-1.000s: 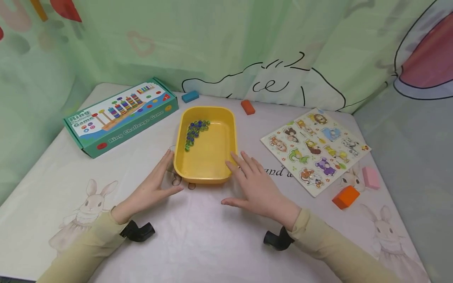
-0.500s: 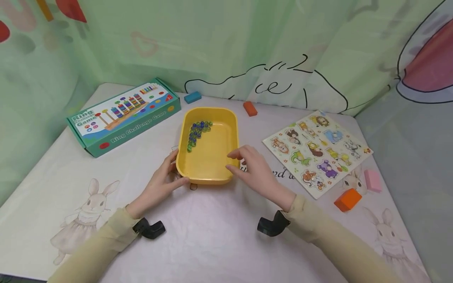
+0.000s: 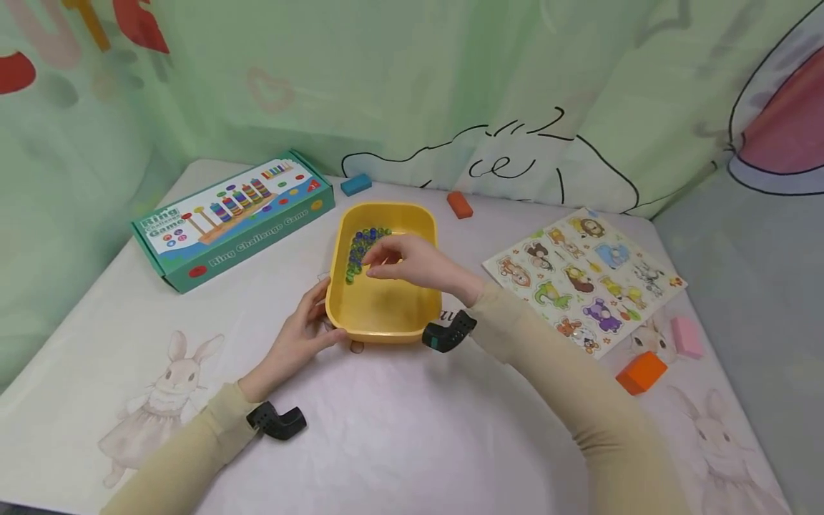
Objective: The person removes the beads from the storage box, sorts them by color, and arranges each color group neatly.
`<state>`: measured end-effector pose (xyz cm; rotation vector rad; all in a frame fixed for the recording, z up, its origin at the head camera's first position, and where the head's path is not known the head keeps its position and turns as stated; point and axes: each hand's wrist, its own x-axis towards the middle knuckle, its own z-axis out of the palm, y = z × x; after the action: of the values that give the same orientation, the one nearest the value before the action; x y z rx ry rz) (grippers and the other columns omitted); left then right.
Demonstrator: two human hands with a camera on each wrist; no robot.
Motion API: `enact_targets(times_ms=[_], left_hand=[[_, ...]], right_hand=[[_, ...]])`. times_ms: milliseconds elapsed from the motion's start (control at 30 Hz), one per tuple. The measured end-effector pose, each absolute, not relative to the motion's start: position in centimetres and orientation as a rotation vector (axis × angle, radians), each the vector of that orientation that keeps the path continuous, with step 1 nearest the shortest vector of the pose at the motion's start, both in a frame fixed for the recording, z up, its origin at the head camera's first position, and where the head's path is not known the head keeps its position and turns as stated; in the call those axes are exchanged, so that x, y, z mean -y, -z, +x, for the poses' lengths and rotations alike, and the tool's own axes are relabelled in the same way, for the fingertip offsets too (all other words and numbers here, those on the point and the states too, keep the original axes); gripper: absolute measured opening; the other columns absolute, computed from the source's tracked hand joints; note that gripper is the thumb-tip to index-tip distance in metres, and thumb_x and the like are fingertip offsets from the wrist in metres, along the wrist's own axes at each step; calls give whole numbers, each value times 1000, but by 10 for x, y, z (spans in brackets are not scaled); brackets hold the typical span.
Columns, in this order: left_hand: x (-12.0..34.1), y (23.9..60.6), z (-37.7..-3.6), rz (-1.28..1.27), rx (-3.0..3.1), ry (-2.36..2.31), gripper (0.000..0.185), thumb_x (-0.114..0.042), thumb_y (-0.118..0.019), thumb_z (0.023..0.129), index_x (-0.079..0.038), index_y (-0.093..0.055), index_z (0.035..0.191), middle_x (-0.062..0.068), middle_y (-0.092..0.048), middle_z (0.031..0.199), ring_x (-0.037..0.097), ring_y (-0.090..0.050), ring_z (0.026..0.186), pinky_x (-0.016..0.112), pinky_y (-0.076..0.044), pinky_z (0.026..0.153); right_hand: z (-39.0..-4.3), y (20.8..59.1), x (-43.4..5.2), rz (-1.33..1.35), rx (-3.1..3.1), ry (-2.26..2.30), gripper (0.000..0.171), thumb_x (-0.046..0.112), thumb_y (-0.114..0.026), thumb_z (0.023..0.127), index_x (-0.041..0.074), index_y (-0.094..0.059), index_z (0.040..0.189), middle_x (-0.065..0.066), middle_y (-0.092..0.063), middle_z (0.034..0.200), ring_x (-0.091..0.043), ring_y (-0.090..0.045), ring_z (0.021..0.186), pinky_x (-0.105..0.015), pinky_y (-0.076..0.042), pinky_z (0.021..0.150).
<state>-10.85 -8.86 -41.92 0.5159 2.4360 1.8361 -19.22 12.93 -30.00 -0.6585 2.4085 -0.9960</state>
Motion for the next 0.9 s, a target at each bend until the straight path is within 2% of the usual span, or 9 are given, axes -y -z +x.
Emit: enact_targets(times_ms=[267, 500, 667, 900], left_hand=[[89, 425, -104, 530, -2501, -1809, 84, -27, -70, 82, -23, -19, 148, 11, -42, 142, 25, -50, 122, 48, -31, 107], [88, 424, -104, 553, -2513, -1812, 86, -20, -72, 81, -23, -18, 148, 12, -40, 144, 26, -50, 122, 46, -32, 107], [89, 421, -104, 553, -2521, -1808, 85, -18, -72, 81, -20, -20, 148, 12, -40, 144, 27, -50, 122, 47, -32, 107], [89, 422, -107, 547, -2518, -1799, 85, -18, -72, 81, -22, -20, 148, 11, -38, 145, 25, -49, 123, 45, -32, 107]], right_hand=[[-223, 325, -101, -726, -2347, 836, 26, 22, -64, 87, 7, -65, 109, -4, -61, 91, -19, -54, 83, -31, -49, 75], [-236, 339, -89, -785, -2333, 691, 23, 16, -66, 86, 6, -65, 106, -4, -62, 82, -16, -51, 71, -21, -44, 62], [-239, 344, -79, -819, -2428, 544, 20, 15, -68, 84, 9, -66, 104, -3, -61, 82, -13, -51, 73, -18, -43, 64], [-241, 348, -71, -801, -2497, 459, 19, 16, -69, 83, 12, -68, 101, -2, -63, 87, -15, -51, 78, -21, -43, 70]])
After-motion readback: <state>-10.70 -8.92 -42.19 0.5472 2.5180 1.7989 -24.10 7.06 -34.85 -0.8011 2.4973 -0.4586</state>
